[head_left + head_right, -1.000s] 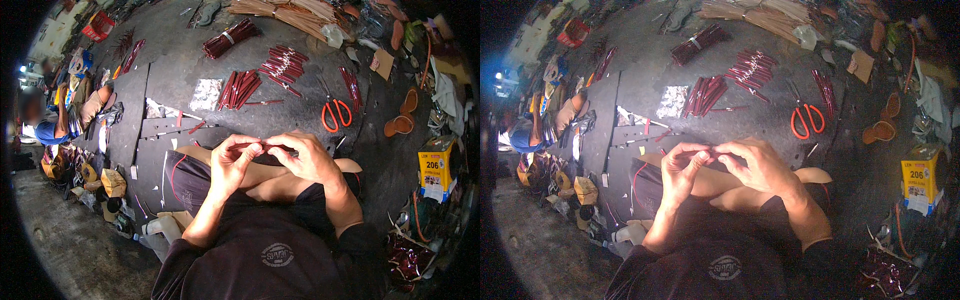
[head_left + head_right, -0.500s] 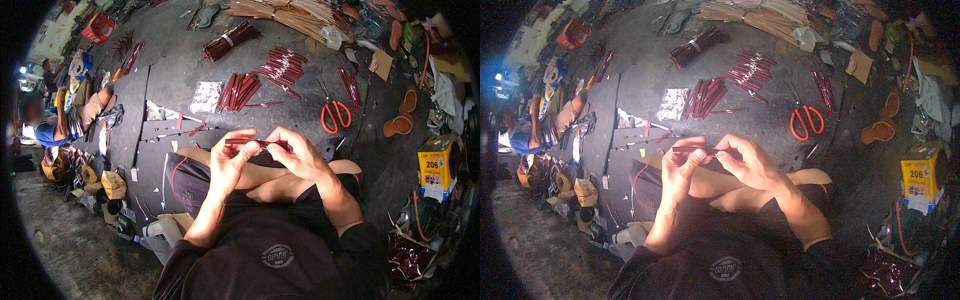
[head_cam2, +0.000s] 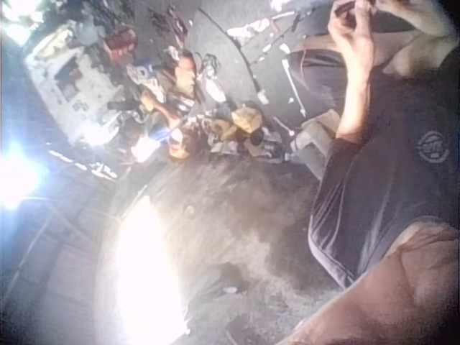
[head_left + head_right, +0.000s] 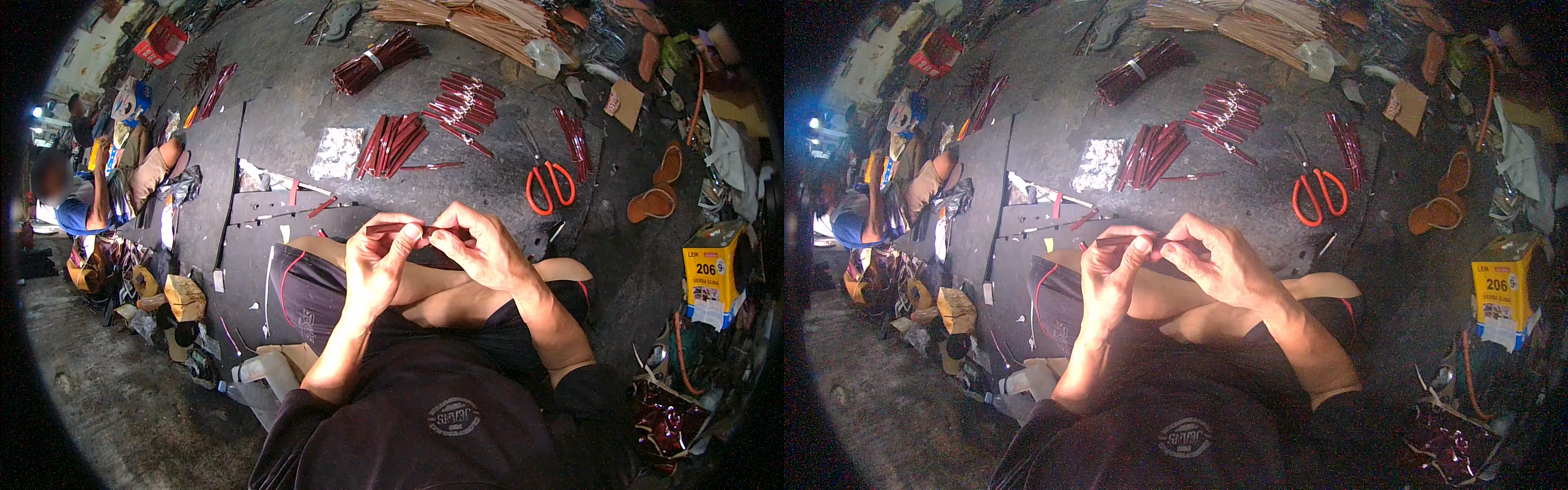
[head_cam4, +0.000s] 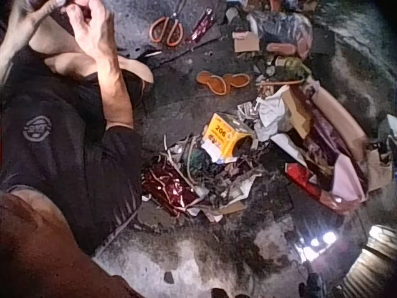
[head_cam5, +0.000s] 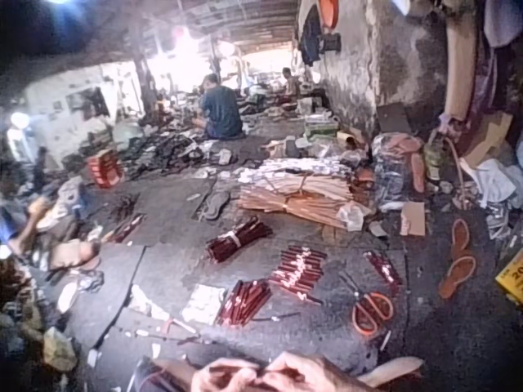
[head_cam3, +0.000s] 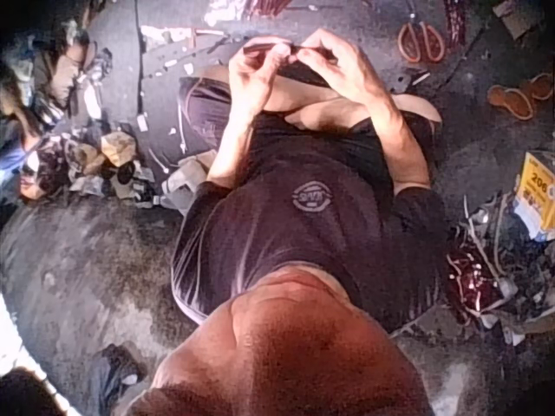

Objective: The person sits on the floor and repeatedly picks up red plastic strips, folds them, and cuts them into shorter pieces using red-handled scissors. The cut pieces are placed in a pile on the floor.

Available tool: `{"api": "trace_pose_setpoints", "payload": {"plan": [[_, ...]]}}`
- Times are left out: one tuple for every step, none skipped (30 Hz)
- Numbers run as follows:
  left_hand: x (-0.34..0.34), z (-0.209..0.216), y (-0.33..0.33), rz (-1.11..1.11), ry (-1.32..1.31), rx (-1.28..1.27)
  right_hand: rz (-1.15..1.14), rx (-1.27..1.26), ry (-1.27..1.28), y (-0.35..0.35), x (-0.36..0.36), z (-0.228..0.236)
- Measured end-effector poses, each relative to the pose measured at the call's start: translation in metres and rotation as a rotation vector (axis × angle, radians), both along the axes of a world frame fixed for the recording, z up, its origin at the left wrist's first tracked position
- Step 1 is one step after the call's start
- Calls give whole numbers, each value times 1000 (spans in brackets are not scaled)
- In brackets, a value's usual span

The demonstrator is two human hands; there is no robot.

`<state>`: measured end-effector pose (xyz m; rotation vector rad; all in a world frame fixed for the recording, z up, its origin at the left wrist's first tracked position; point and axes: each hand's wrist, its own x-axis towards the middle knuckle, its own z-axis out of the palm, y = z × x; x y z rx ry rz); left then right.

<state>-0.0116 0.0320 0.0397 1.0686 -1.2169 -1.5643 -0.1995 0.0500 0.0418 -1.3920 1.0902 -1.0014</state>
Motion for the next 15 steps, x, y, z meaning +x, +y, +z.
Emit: {"api": "trace_pose_setpoints", "payload": {"plan": [[0,-1,1,2,14,1,-9,-13,5,0,1,-1],[-1,-2,1,4,29,2,-18,-26,12,0,2,-2],[-2,-3,2,5,44,3,-28,-40,18,0,2,-3],[-3,-4,2,8,52,-7,-29,-17,67,-1,2,-3],[-5,-5,4,11,58,-17,-28,6,115,-1,1,-3],[-6,-6,5,15,65,-26,-28,30,163,-1,0,-3],[-8,-8,6,28,56,-23,-49,24,138,-2,2,-9],[-9,-11,7,40,46,-21,-70,17,112,-3,5,-18],[-10,-13,7,52,36,-20,-92,10,86,-4,7,-22],[-10,-15,7,62,17,-6,-67,131,16,-4,5,-24],[-10,-17,5,72,-5,6,-41,249,-55,-5,3,-22],[-9,-18,4,83,-26,18,-14,368,-127,-6,2,-20],[-10,-16,3,82,-18,15,-3,335,-126,-5,-1,-18],[-10,-16,3,84,-30,1,-6,308,-134,-5,-1,-16],[-10,-16,3,87,-42,-13,-9,281,-142,-5,0,-14]]}}
